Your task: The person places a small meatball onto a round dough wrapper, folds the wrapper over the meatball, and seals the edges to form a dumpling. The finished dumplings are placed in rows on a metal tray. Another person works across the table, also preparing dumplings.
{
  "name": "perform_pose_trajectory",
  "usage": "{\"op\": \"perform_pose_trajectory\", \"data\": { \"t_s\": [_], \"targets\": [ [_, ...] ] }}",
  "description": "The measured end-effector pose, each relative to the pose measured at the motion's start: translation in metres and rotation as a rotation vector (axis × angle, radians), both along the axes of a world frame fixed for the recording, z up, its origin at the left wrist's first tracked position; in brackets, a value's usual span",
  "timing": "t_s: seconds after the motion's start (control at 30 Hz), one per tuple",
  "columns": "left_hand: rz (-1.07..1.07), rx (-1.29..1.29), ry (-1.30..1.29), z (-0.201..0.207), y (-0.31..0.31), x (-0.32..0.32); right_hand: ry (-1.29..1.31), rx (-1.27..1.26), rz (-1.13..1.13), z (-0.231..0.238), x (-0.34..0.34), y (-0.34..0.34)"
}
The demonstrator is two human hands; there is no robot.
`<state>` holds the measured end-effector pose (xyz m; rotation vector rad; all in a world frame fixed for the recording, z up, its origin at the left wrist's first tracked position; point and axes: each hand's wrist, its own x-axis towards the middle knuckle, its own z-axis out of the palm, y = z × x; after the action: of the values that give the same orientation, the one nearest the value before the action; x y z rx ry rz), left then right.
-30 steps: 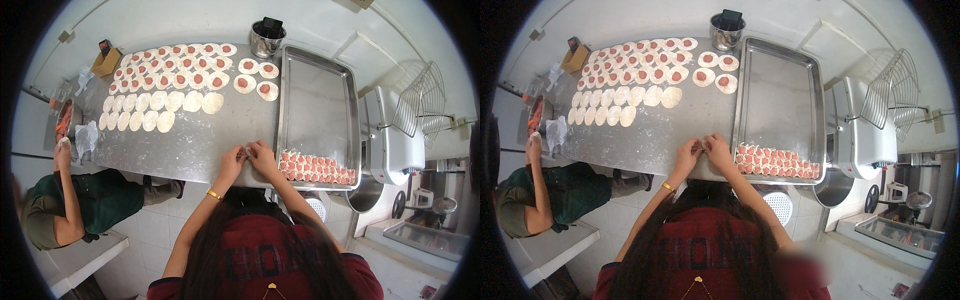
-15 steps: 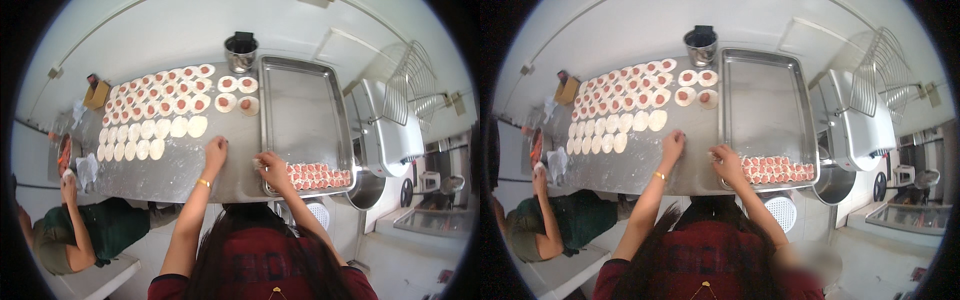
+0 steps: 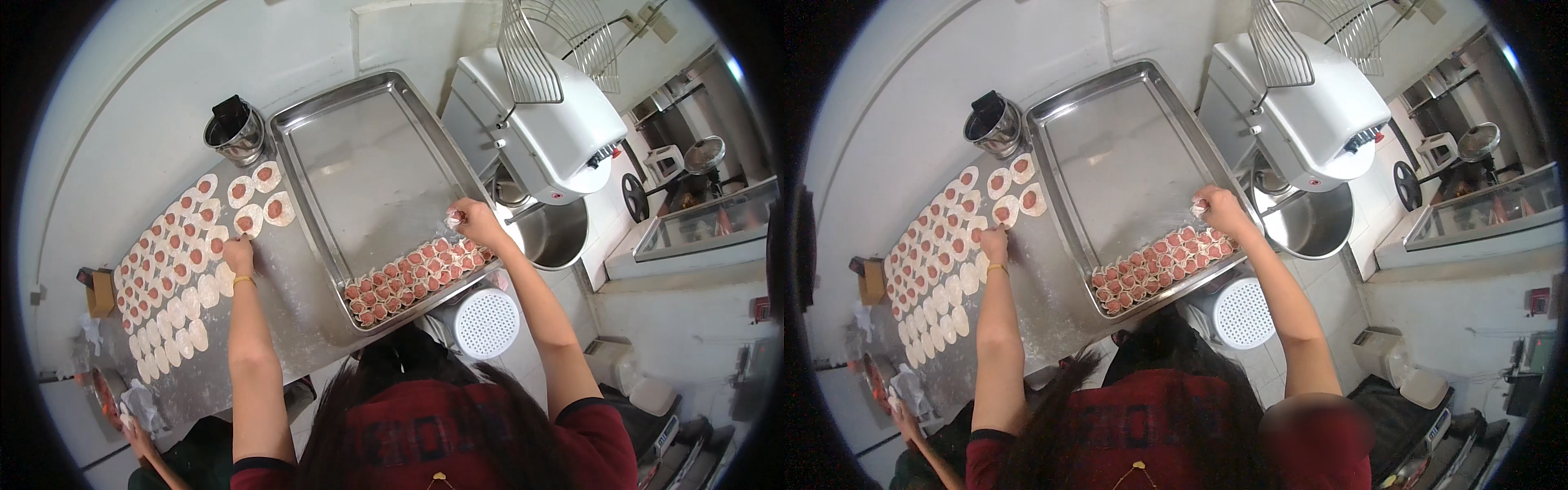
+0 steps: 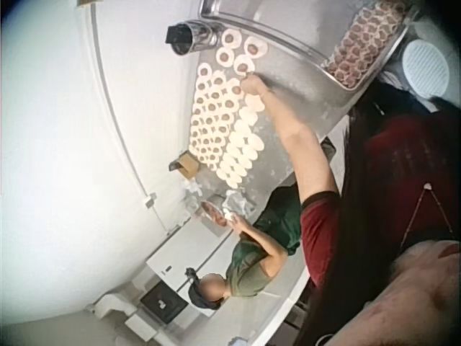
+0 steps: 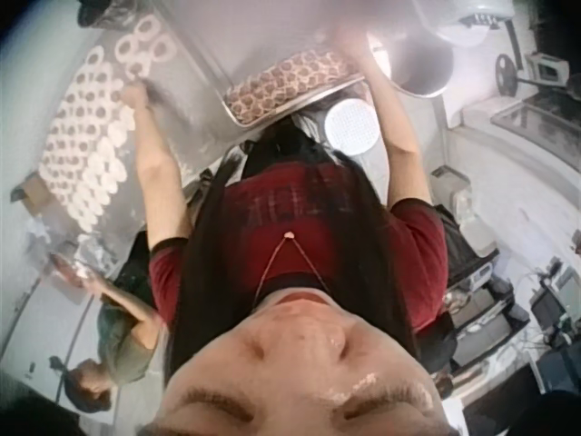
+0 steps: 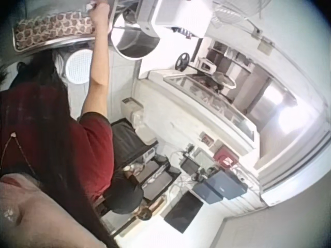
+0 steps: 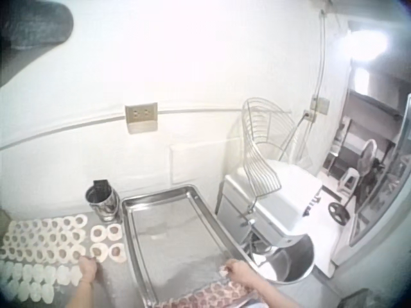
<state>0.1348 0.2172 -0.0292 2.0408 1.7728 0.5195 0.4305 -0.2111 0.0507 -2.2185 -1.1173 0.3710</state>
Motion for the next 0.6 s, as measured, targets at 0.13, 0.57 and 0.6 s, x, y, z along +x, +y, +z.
{"op": "perform_pose_trajectory", "data": {
  "t_s": [0.13, 0.57, 0.6],
  "targets": [
    [-0.033, 0.07, -0.017, -0.008, -0.032, -0.015, -0.111, -0.077, 0.195, -0.02, 0.003, 0.002],
    [-0.056, -0.052, -0.141, 0.027, -0.201, -0.062, -0.022, -0.152, 0.46, -0.002, -0.002, -0.01],
    [-0.048, -0.031, -0.137, 0.028, -0.207, -0.064, -0.03, -0.13, 0.481, -0.002, -0.002, -0.01]
  ]
}}
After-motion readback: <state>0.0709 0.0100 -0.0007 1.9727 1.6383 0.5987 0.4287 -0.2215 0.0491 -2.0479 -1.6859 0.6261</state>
